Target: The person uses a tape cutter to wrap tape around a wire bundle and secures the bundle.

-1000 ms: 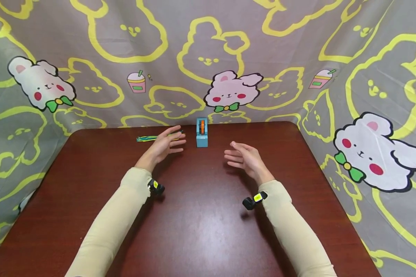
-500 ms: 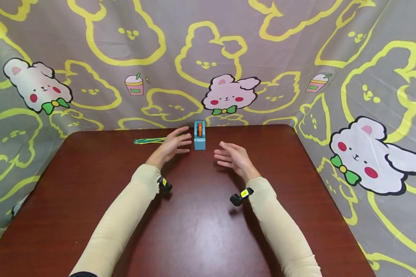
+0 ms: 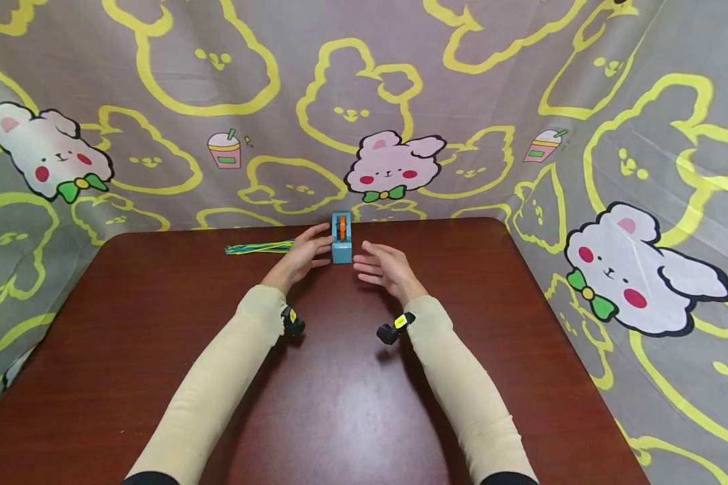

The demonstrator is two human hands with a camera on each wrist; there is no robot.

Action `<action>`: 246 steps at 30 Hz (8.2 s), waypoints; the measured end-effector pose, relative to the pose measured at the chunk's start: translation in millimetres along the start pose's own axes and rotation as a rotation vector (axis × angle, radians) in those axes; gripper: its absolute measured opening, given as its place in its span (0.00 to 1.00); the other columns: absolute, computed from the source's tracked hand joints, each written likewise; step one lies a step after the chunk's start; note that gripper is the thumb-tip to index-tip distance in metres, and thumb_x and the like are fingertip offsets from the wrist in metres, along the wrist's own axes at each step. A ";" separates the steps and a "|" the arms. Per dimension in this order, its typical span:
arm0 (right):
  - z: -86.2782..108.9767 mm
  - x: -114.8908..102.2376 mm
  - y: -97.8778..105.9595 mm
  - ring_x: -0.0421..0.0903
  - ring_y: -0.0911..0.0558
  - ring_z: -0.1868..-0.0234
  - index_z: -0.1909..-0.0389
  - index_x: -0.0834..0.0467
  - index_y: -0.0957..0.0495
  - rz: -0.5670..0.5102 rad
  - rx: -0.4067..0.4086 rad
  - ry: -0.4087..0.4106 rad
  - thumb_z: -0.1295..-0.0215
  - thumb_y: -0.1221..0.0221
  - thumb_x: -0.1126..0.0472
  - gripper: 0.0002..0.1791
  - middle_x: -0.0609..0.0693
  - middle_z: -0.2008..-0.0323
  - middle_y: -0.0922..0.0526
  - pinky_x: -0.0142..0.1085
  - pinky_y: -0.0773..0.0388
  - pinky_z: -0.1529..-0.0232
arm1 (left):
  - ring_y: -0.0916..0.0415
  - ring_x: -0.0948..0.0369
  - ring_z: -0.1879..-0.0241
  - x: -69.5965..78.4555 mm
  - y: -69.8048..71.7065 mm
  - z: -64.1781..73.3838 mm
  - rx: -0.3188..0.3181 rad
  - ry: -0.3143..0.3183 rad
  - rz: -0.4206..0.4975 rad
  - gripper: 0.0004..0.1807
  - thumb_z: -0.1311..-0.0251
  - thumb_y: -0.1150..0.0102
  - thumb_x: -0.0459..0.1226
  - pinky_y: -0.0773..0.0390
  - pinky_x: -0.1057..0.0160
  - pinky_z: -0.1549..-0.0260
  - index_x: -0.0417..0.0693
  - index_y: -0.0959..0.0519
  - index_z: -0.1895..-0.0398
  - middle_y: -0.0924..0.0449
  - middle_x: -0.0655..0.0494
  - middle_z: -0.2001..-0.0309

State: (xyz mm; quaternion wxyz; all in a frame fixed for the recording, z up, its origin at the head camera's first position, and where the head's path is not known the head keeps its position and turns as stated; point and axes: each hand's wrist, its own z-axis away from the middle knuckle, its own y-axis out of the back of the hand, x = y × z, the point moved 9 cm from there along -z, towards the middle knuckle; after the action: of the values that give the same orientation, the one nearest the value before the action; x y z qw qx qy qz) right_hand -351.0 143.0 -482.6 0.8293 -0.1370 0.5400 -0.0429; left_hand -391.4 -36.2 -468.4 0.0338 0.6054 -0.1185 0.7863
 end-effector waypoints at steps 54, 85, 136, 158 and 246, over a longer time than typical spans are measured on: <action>-47.2 5.3 -22.1 0.40 0.20 0.80 0.46 0.61 0.22 0.106 0.055 -0.082 0.32 0.35 0.50 0.22 0.48 0.77 0.17 0.35 0.16 0.70 | 0.22 0.50 0.46 -7.0 0.0 -8.9 0.065 -0.051 -0.145 0.25 0.28 0.44 0.32 0.20 0.49 0.48 0.55 0.27 0.30 0.27 0.43 0.39; -44.1 -12.1 -26.2 0.39 0.22 0.81 0.44 0.65 0.20 0.087 0.039 -0.078 0.26 0.41 0.59 0.16 0.47 0.78 0.18 0.33 0.17 0.71 | 0.22 0.54 0.52 -3.9 -1.7 -9.8 0.088 -0.045 -0.138 0.25 0.29 0.44 0.32 0.19 0.51 0.51 0.56 0.26 0.30 0.25 0.45 0.42; -38.0 -13.8 -32.2 0.40 0.22 0.82 0.53 0.63 0.18 -0.059 0.069 -0.193 0.31 0.36 0.60 0.11 0.47 0.80 0.18 0.36 0.16 0.70 | 0.20 0.50 0.50 -3.4 -3.8 -5.2 0.125 -0.092 -0.187 0.25 0.27 0.46 0.31 0.18 0.50 0.53 0.55 0.27 0.30 0.25 0.43 0.39; -35.8 -1.0 -27.2 0.39 0.22 0.84 0.61 0.62 0.18 -0.074 0.123 -0.194 0.32 0.36 0.62 0.06 0.47 0.82 0.19 0.36 0.16 0.71 | 0.20 0.53 0.53 -3.6 -3.1 -5.6 0.119 -0.112 -0.173 0.26 0.28 0.45 0.30 0.17 0.53 0.54 0.54 0.27 0.29 0.26 0.41 0.39; -3.9 18.7 -34.9 0.39 0.24 0.85 0.66 0.59 0.16 -0.120 0.070 -0.168 0.31 0.37 0.61 0.06 0.46 0.82 0.21 0.37 0.16 0.68 | 0.22 0.53 0.52 -2.7 -2.2 -2.9 0.136 -0.116 -0.182 0.25 0.28 0.46 0.31 0.18 0.52 0.53 0.54 0.27 0.29 0.26 0.41 0.39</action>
State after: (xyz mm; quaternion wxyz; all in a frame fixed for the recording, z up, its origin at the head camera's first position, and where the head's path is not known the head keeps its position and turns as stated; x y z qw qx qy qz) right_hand -344.1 104.8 -491.1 0.8720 -0.1431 0.4574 -0.0995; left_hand -393.0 -33.1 -471.4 0.0572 0.6592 -0.0112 0.7497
